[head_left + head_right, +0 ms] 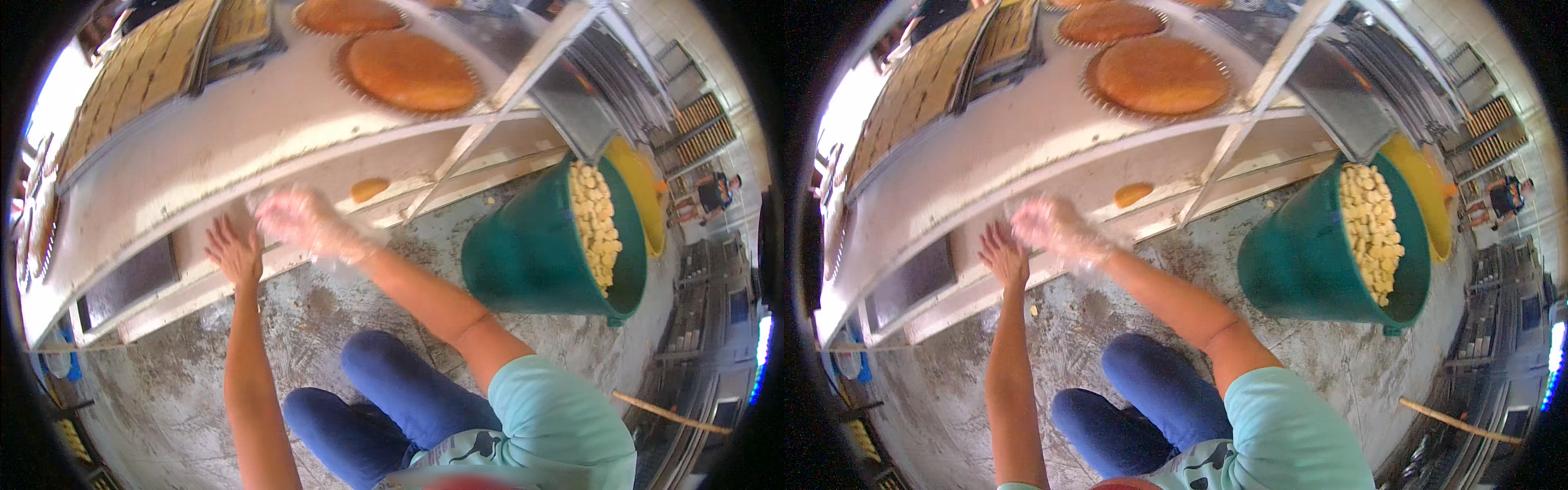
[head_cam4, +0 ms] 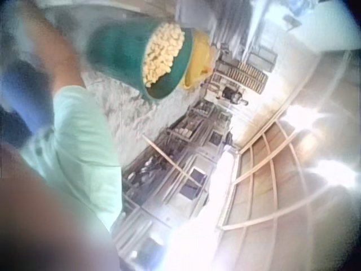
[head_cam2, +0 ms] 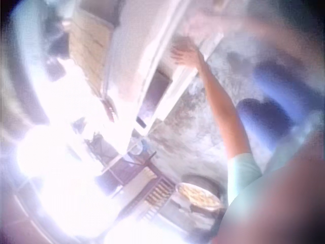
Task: The person assembles pies by scooping an orange filling into foil pie tins, placing them on a metal table, and arranging them on a shelf. The person also handles a large plastic bin of yellow rectangular pieces and moves it to the table.
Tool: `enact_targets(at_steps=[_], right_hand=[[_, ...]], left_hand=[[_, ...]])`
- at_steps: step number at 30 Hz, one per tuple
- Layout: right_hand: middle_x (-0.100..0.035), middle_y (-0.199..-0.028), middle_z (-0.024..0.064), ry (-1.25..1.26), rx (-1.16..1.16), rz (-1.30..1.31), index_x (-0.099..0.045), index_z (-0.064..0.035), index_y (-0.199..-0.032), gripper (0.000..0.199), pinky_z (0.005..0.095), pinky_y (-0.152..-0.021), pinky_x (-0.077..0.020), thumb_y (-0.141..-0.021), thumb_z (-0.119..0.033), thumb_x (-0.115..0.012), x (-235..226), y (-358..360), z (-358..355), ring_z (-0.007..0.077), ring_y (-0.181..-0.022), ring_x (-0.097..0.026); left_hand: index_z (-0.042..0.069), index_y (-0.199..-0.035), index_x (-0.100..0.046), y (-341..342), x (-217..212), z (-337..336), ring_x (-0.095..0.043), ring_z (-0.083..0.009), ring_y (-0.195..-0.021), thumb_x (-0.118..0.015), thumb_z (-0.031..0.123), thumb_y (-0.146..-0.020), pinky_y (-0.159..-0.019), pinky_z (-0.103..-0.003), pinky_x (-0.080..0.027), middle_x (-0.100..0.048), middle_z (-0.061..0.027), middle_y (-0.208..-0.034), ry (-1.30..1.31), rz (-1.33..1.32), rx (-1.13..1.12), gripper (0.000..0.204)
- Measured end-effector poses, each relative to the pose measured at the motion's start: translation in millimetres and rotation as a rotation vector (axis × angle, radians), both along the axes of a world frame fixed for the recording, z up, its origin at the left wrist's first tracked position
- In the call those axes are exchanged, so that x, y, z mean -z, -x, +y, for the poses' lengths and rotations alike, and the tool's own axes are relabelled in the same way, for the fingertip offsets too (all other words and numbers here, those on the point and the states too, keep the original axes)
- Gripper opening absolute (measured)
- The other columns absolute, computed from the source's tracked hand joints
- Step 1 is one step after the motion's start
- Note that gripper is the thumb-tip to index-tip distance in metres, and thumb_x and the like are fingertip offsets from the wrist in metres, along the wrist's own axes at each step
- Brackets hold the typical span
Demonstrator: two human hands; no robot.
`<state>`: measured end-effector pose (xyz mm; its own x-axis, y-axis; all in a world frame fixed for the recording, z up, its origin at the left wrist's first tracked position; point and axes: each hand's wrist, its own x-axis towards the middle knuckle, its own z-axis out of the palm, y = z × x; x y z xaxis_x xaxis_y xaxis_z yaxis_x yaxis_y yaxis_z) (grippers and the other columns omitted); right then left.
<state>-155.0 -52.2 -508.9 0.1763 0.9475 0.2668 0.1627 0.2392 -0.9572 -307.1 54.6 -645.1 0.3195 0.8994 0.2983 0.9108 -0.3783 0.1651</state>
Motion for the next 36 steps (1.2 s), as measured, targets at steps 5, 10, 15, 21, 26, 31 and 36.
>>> enact_targets(at_steps=[5,10,15,21,26,31,36], right_hand=[[-0.057,-0.068,0.0008,0.140,-0.072,0.267,-0.062,-0.0004,-0.080,0.010,0.0249,-0.051,-0.0433,-0.084,-0.010,-0.062,-18.9,7.5,-64.5,0.0075,-0.059,-0.049],[-0.053,-0.072,-0.0014,0.417,-0.032,0.403,-0.061,-0.0031,-0.090,0.007,0.0257,-0.050,-0.0408,-0.085,-0.005,-0.057,-41.4,25.3,-181.8,0.0081,-0.060,-0.047],[-0.058,-0.111,0.0132,0.433,0.210,-0.358,-0.058,-0.0066,-0.106,0.027,0.0422,-0.092,-0.0394,-0.084,-0.023,-0.059,-125.6,32.6,-334.1,0.0308,-0.108,-0.052],[-0.063,-0.099,0.0133,0.642,0.564,0.024,-0.059,-0.0049,-0.108,0.033,0.0384,-0.085,-0.0455,-0.079,-0.019,-0.061,-274.1,37.6,-476.9,0.0276,-0.094,-0.060],[-0.061,-0.102,0.0137,0.601,0.886,0.271,-0.058,-0.0045,-0.109,0.033,0.0355,-0.079,-0.0480,-0.077,-0.012,-0.061,-333.9,36.5,-585.0,0.0243,-0.088,-0.061],[-0.061,-0.096,0.0051,0.647,1.091,0.066,-0.058,-0.0035,-0.109,0.029,0.0278,-0.079,-0.0460,-0.081,-0.010,-0.060,-350.2,26.5,-684.1,0.0127,-0.089,-0.057],[-0.062,-0.103,0.0116,0.626,1.208,0.175,-0.059,-0.0066,-0.109,0.030,0.0338,-0.080,-0.0470,-0.081,-0.018,-0.061,-369.6,-17.0,-777.8,0.0197,-0.093,-0.060]], left_hand=[[0.008,-0.132,-0.037,27.3,-35.3,-49.6,-0.039,-0.0364,-0.121,-0.063,0.012,-0.079,-0.096,-0.045,-0.036,-0.034,-0.0178,-0.137,0.214,-0.329,0.328,0.059],[0.004,-0.117,-0.052,33.7,-101.4,-153.5,-0.063,-0.0263,-0.088,-0.066,0.008,-0.076,-0.076,-0.036,-0.049,-0.061,-0.0158,-0.105,1.031,-0.392,0.449,0.043],[0.001,-0.114,-0.054,30.5,-222.2,-283.7,-0.064,-0.0201,-0.083,-0.066,0.009,-0.077,-0.072,-0.032,-0.050,-0.063,-0.0152,-0.103,1.301,-0.279,0.561,0.039],[0.003,-0.119,-0.052,30.6,-372.5,-406.5,-0.058,-0.0179,-0.099,-0.063,0.014,-0.084,-0.084,-0.031,-0.046,-0.059,-0.0106,-0.114,1.589,-0.345,0.712,0.039],[0.005,-0.118,-0.053,17.9,-431.5,-433.2,-0.057,-0.0172,-0.099,-0.062,0.016,-0.085,-0.084,-0.031,-0.046,-0.060,-0.0087,-0.111,1.596,-0.189,0.898,0.036],[0.004,-0.113,-0.057,-55.0,-448.8,-455.4,-0.056,-0.0138,-0.097,-0.062,0.017,-0.085,-0.084,-0.028,-0.045,-0.062,-0.0077,-0.105,1.513,-0.074,0.855,0.032],[-0.001,-0.113,-0.054,-176.2,-483.7,-557.8,-0.060,-0.0187,-0.092,-0.061,0.012,-0.084,-0.081,-0.031,-0.048,-0.061,-0.0102,-0.103,1.500,-0.373,1.006,0.032]])
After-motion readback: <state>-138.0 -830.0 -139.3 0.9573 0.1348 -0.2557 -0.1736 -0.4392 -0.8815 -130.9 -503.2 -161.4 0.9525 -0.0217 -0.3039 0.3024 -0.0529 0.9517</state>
